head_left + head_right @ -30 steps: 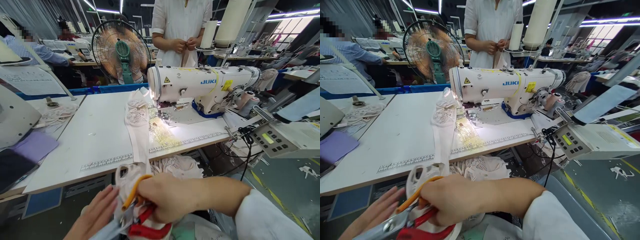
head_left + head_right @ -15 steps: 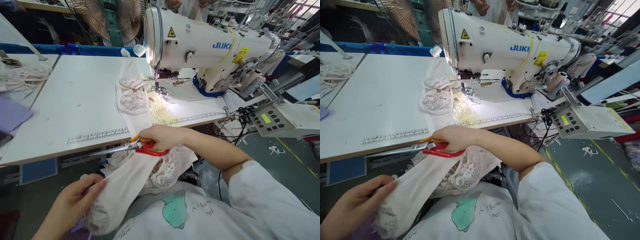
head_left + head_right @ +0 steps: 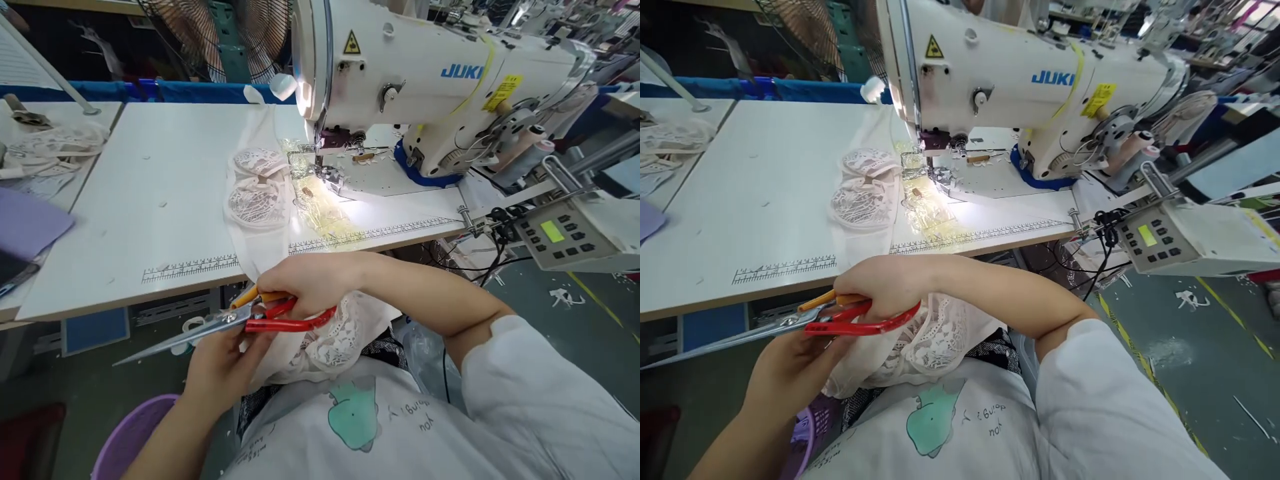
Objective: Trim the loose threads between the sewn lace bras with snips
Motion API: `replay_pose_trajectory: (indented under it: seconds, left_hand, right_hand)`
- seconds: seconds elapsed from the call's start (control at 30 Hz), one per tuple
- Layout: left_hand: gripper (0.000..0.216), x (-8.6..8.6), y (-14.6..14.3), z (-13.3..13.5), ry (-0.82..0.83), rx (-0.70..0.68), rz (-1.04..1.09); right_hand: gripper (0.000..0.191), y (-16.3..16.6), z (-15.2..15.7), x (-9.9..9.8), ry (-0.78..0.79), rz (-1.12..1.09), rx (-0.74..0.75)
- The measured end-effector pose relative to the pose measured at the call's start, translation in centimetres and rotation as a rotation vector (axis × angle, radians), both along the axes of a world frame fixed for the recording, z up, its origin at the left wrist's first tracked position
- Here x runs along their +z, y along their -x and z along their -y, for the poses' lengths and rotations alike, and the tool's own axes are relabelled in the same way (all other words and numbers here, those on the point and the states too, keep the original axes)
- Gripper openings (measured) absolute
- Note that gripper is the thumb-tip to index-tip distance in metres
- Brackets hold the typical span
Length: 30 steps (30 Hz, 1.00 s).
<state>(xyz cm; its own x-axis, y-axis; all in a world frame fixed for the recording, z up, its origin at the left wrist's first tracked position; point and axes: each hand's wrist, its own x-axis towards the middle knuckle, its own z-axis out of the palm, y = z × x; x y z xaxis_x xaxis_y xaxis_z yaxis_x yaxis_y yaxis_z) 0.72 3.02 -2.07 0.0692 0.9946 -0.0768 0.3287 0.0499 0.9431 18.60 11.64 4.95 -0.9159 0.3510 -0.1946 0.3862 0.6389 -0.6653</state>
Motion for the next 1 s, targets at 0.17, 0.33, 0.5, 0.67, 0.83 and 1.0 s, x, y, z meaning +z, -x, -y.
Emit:
replay_pose_trajectory:
  seconds: [0.17, 0.33, 0.5, 0.67, 0.83, 1.0]
  left_hand:
    - [0.019, 0.3, -0.2, -0.3, 0.176, 0.025, 0.171]
    - [0.025, -0.1, 0.4, -0.4, 0.261, 0.100, 0.223]
    - [0.029, 0.1, 0.7, -0.9, 0.359, 0.101, 0.343]
    - [0.032, 0.7, 0.4, -1.4, 0.417, 0.135, 0.442]
    - [0.031, 0.9, 0.3, -1.6, 0.432, 0.123, 0.457]
    - [0.029, 1.0, 0.7, -1.7, 0.443, 0.085, 0.453]
  right_hand:
    - [0.026, -0.8, -2.2, -1.1, -0.039, -0.009, -0.072]
    - [0.028, -0.5, -2.7, -1.3, -0.019, -0.059, -0.057]
    - [0.026, 0.2, -2.2, -0.6, -0.041, -0.063, -0.050]
    - [0.027, 0.9, -2.2, -0.5, -0.063, -0.073, -0.032]
    - [0.026, 1.2, -2.2, -0.4, -0.054, -0.077, -0.032]
    - [0.026, 1.3, -2.2, -0.5, -0.049, -0.086, -0.017]
